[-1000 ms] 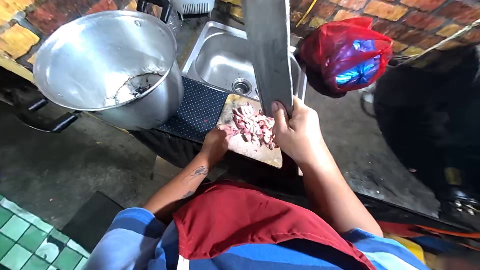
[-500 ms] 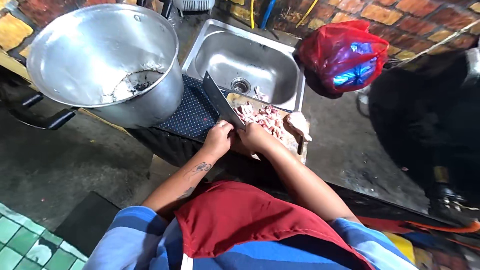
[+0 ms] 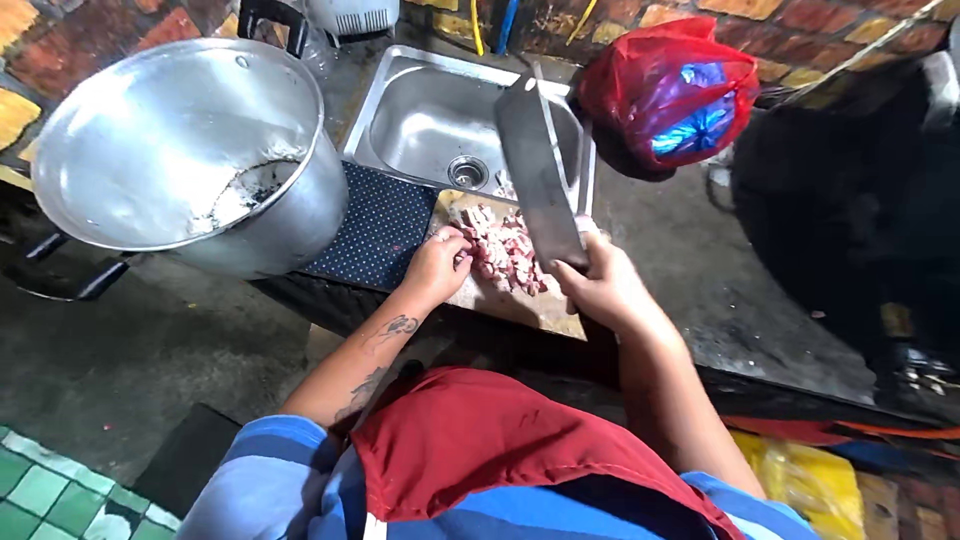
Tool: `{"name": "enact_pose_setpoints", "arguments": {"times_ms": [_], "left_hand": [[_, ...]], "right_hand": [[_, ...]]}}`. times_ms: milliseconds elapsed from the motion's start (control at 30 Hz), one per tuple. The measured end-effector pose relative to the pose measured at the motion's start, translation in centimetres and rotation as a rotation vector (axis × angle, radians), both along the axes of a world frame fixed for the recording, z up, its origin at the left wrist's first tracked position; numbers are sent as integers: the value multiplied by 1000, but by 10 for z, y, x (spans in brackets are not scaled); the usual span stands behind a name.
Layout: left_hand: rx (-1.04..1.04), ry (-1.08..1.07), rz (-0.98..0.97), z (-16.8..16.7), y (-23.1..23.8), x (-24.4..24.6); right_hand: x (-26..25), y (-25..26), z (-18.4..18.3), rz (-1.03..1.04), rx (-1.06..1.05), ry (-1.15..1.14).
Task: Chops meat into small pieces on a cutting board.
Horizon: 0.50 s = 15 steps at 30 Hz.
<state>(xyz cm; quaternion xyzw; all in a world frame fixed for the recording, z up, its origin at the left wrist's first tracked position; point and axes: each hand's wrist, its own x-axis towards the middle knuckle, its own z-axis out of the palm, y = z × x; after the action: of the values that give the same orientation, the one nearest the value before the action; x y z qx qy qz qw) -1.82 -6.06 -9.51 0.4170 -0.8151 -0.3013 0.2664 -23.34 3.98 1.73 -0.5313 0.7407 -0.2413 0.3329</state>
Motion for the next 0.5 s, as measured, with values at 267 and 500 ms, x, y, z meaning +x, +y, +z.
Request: {"name": "enact_pose_setpoints", "arguments": {"times_ms": [267, 500], "left_hand": [[-132, -295, -222, 3, -8, -25], [-8, -422, -101, 19, -1, -39]], "right_hand": [[-32, 63, 8, -64, -162, 6], [-42, 87, -10, -89, -100, -35]]}}
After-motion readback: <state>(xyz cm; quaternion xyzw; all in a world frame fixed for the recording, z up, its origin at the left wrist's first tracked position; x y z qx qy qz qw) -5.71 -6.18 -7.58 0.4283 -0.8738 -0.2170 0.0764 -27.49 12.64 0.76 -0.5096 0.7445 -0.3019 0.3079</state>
